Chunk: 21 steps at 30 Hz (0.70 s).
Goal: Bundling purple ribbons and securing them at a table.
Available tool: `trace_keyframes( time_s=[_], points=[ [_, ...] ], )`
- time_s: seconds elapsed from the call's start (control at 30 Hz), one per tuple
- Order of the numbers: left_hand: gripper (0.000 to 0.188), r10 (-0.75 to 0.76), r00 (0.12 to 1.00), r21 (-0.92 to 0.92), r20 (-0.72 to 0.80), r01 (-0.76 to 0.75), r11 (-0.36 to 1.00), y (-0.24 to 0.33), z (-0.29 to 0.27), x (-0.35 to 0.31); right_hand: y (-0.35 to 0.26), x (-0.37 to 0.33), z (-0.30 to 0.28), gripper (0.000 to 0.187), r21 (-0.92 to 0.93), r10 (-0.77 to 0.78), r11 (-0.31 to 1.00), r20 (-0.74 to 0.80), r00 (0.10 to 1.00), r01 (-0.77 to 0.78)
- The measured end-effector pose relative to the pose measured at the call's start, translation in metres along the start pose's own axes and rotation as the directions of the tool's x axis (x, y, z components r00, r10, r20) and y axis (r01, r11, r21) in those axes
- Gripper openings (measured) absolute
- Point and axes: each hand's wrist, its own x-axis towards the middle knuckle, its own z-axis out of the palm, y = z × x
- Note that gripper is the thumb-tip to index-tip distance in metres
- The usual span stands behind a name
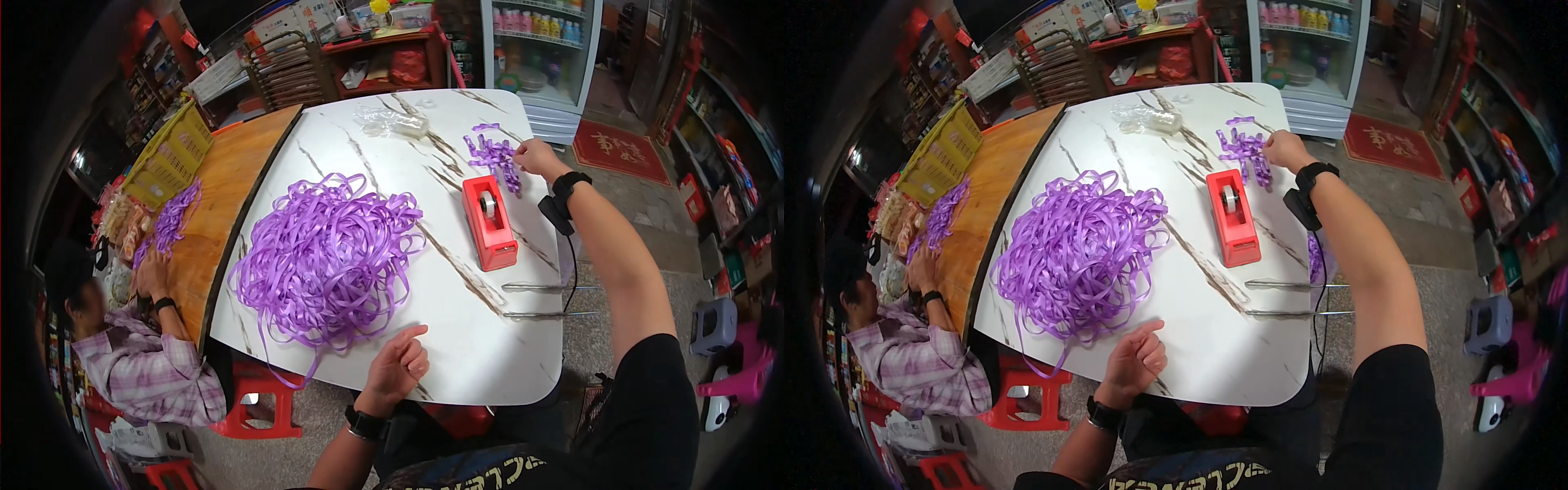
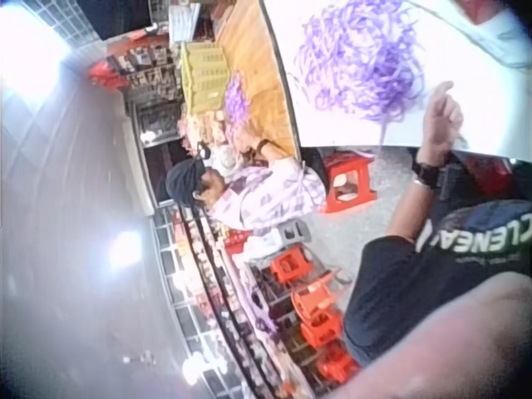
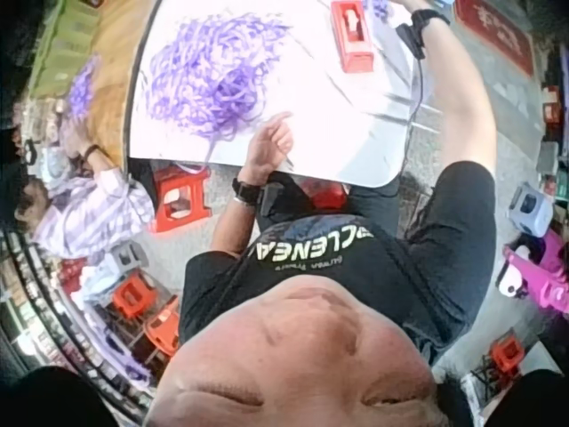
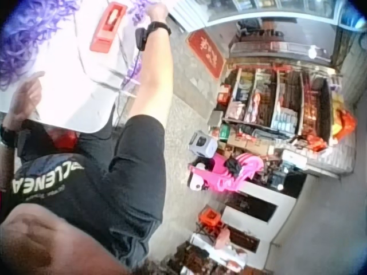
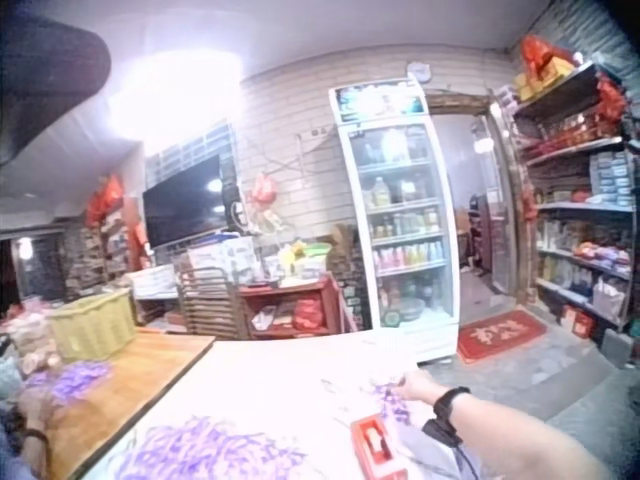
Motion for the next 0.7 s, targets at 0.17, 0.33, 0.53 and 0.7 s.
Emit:
trace_keyframes(
  time_s=[0.17,0.33,0.53,0.7],
  points=[
    [0.031,-0.003,0.999,-0.035,0.048,0.004,0.999,0.000,-0.002,-0.001,0.003,-0.014,-0.013,0.016,-0.131,0.124,0.988,0.332,0.935,-0.084],
    [0.031,0.002,0.998,-0.047,0.064,0.001,0.999,-0.001,-0.003,-0.001,-0.005,-0.033,-0.017,0.019,0.006,0.075,0.996,0.492,0.867,-0.090],
    [0.032,-0.009,0.997,-0.035,0.076,0.012,0.999,0.002,-0.001,-0.005,-0.027,-0.038,-0.024,0.019,0.018,-0.017,1.000,0.338,0.941,0.011],
    [0.033,0.083,0.997,0.013,0.004,-0.083,0.996,0.018,0.004,-0.018,-0.034,-0.039,-0.027,0.021,0.062,-0.045,0.998,0.248,0.968,0.031]
  ],
)
